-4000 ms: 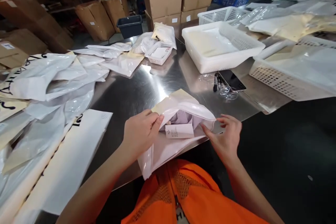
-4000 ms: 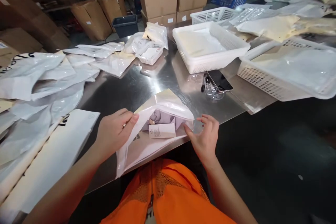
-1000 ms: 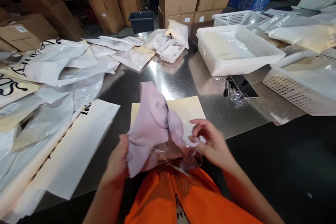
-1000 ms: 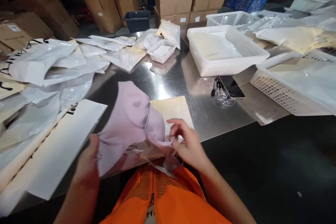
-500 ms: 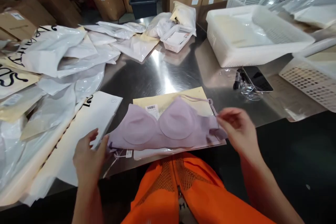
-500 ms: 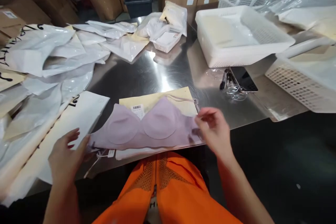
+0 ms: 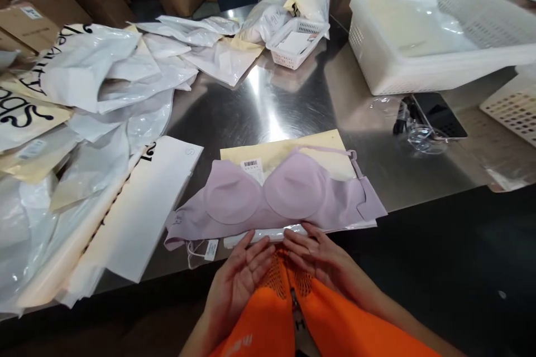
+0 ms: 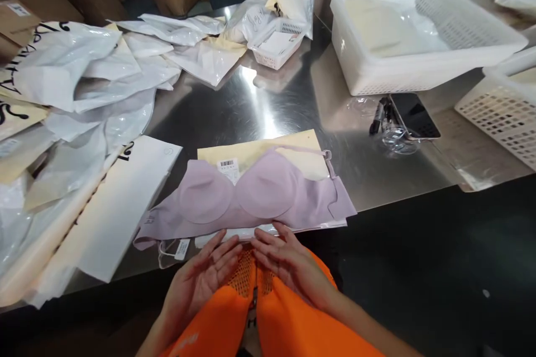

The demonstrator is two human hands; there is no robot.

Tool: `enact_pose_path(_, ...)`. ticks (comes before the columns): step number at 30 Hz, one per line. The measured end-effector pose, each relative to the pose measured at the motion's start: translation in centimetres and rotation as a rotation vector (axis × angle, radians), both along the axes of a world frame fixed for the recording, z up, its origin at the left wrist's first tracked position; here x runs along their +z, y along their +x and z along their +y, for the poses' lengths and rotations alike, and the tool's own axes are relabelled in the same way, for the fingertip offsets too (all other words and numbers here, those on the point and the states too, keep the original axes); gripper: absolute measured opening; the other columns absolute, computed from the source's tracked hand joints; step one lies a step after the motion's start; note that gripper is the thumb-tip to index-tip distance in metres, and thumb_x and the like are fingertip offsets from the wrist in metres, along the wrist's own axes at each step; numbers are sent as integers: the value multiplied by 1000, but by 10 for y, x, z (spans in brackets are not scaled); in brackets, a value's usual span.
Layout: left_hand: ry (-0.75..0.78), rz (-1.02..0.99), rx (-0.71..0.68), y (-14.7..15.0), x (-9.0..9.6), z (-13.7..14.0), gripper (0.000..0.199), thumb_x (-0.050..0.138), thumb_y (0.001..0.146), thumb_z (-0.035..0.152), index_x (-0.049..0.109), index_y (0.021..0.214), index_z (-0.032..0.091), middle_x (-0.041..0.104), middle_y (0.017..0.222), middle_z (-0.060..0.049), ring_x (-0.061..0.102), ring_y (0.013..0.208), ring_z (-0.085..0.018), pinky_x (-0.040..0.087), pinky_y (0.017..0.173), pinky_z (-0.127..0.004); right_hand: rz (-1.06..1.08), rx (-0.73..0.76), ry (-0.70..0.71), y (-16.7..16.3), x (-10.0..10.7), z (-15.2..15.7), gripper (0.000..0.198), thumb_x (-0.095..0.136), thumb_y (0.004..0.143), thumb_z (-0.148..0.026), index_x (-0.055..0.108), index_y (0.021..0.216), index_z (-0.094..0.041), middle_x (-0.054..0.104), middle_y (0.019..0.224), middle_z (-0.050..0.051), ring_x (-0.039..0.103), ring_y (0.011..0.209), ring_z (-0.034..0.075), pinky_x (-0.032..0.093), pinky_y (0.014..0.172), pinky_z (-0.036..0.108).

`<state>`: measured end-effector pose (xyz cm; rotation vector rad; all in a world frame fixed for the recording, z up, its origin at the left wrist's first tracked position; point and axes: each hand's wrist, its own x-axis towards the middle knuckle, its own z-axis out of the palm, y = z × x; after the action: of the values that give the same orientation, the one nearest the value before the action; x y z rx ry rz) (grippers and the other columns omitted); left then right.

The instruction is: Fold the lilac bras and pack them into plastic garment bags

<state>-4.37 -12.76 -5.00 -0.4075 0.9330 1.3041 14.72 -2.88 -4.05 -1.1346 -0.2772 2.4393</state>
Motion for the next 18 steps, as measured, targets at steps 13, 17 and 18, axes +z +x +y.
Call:
enact_pose_path(13, -166, 186, 446, -47, 12, 8, 30, 42, 94, 14, 40, 64, 18, 41, 54, 6, 35, 34, -4, 24, 27, -14, -51, -342, -97, 14, 4, 29, 42, 82, 71, -23, 40, 67, -20, 39, 58, -7, 37, 44, 5, 42, 37, 15)
enact_pose_path(17, -235, 241, 520, -73, 15, 19, 23, 48, 90, 16, 41, 68, 19, 38, 49, 9, 29, 30, -4, 20, 25, -14, -146, -364, 45, 23, -3, 58, 33, 79, 72, -30, 47, 68, -21, 41, 53, -6, 33, 40, 7, 35, 32, 17)
enact_pose_path(18, -272, 301, 522, -81, 16, 21, 18, 49, 88, 15, 43, 72, 19, 43, 51, 8, 33, 31, -5, 25, 27, -14, -192, -382, 124, 26, -5, 67, 26, 77, 72, -30, 52, 73, -22, 47, 55, -5, 38, 41, 9, 38, 33, 20)
